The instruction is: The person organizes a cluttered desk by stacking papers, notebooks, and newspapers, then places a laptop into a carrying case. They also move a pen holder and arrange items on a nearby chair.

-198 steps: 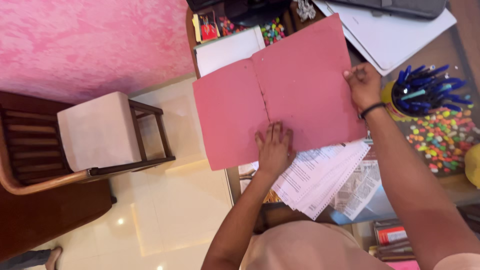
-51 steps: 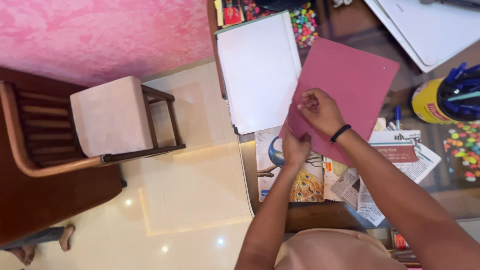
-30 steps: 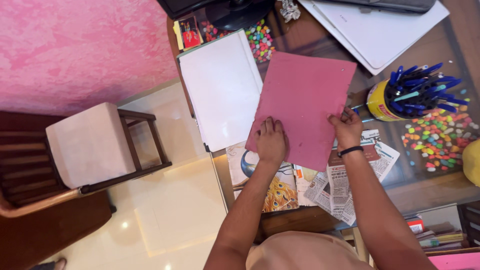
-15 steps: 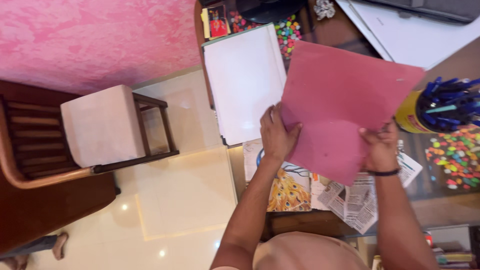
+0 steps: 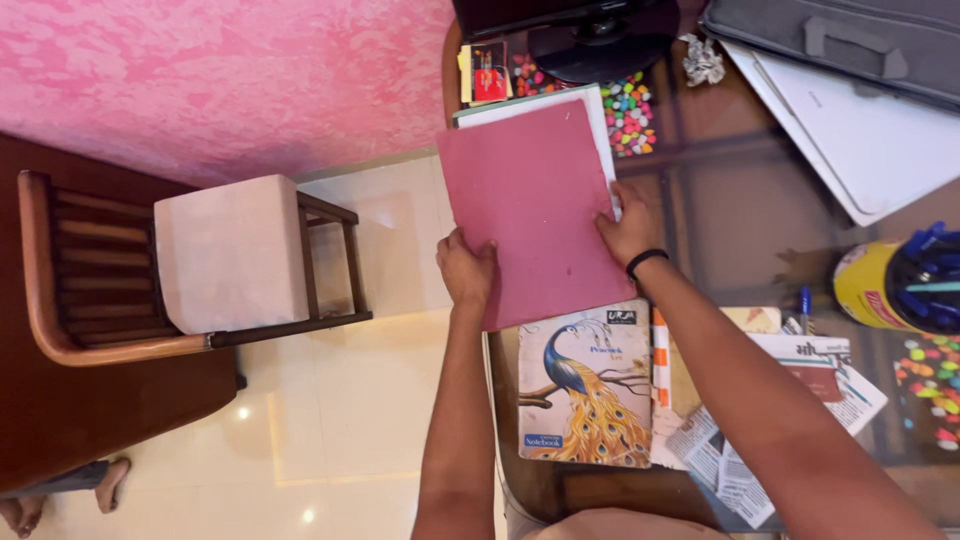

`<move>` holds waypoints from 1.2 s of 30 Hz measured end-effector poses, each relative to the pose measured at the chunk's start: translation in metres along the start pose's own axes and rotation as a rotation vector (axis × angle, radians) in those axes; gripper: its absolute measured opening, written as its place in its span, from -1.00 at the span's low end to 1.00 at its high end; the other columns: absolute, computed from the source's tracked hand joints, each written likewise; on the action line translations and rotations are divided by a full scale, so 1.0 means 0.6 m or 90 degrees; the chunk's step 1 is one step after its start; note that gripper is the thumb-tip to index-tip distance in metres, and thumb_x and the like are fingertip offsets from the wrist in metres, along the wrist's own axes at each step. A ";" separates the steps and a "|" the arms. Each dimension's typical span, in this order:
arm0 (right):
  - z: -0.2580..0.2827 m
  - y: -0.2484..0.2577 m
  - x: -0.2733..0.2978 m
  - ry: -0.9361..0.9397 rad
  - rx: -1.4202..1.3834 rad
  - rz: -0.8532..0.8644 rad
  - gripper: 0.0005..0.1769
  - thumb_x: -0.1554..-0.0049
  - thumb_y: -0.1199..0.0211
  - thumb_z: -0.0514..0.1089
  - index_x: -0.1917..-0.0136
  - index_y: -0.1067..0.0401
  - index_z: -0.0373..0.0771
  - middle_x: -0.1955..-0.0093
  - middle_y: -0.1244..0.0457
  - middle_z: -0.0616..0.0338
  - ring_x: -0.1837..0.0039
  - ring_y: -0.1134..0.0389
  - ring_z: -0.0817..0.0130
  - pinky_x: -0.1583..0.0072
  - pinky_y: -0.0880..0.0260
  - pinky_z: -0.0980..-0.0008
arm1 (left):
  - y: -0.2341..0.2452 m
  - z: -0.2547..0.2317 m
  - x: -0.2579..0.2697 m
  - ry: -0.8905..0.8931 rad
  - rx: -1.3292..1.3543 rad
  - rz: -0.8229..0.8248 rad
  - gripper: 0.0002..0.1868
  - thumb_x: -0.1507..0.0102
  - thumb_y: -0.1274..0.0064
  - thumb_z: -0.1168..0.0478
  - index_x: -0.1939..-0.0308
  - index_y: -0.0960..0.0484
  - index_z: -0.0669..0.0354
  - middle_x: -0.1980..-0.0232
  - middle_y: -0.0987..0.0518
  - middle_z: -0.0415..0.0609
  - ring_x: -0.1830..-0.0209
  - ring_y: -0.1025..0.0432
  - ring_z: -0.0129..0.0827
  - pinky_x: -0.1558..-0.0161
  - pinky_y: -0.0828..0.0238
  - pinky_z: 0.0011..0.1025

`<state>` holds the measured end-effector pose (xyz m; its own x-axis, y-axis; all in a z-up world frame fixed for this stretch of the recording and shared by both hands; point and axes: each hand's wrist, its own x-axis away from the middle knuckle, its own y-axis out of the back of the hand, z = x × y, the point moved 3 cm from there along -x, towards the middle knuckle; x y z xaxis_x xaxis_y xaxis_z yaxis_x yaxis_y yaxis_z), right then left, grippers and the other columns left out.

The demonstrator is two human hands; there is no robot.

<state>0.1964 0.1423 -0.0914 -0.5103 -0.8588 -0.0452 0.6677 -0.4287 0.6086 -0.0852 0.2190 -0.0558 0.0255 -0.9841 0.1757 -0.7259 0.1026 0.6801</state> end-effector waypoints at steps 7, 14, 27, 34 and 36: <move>-0.012 -0.010 0.054 0.089 0.120 -0.082 -0.30 0.03 -0.48 -0.23 -0.37 -0.37 -0.37 -0.31 -0.24 -0.17 -0.33 -0.26 -0.10 -0.34 -0.29 0.07 | -0.054 0.045 -0.015 -0.017 -0.003 0.021 -0.22 -0.20 -0.25 0.17 -0.44 -0.31 0.40 -0.29 -0.35 0.24 -0.31 -0.22 0.09 -0.35 -0.19 -0.16; 0.012 0.003 0.035 -0.057 0.004 -0.039 -0.28 0.01 -0.41 -0.28 -0.42 -0.34 -0.29 -0.25 -0.27 -0.06 -0.14 -0.37 0.09 -0.16 -0.42 0.23 | -0.040 -0.008 -0.044 -0.026 -0.021 0.037 -0.27 -0.20 -0.22 0.18 -0.40 -0.33 0.36 -0.26 -0.32 0.30 -0.25 -0.22 0.15 -0.29 -0.20 -0.12; 0.145 0.099 0.468 0.008 0.140 0.066 -0.38 0.07 -0.40 -0.22 -0.27 -0.38 -0.29 -0.41 -0.16 -0.09 -0.43 -0.18 -0.11 -0.41 -0.20 0.06 | 0.067 0.031 0.376 -0.205 -0.051 0.196 -0.23 -0.17 -0.26 0.23 -0.37 -0.26 0.44 -0.35 -0.36 0.41 -0.29 -0.24 0.27 -0.30 -0.17 0.01; 0.136 0.085 0.498 -0.036 0.102 0.013 -0.40 0.08 -0.47 -0.23 -0.23 -0.42 -0.25 -0.40 -0.17 0.00 -0.41 -0.21 -0.06 -0.41 -0.21 0.08 | 0.031 0.081 0.361 0.174 0.361 0.358 -0.29 -0.19 -0.12 0.32 -0.39 -0.21 0.33 -0.13 -0.55 0.27 -0.01 -0.55 -0.01 -0.01 -0.54 -0.15; 0.133 0.089 0.510 -0.054 0.052 0.012 -0.40 0.06 -0.48 -0.23 -0.26 -0.42 -0.23 -0.38 -0.20 0.05 -0.41 -0.25 0.01 -0.42 -0.25 0.12 | 0.028 0.082 0.369 0.053 0.373 0.414 -0.55 -0.33 -0.12 0.32 -0.26 -0.46 0.47 -0.15 -0.63 0.24 -0.05 -0.55 -0.20 -0.09 -0.49 -0.31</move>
<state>0.0329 -0.1212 -0.0094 -0.5443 -0.8383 0.0317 0.6328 -0.3854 0.6716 -0.1256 -0.0044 -0.0401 -0.4828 -0.7402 0.4679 -0.8491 0.5265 -0.0433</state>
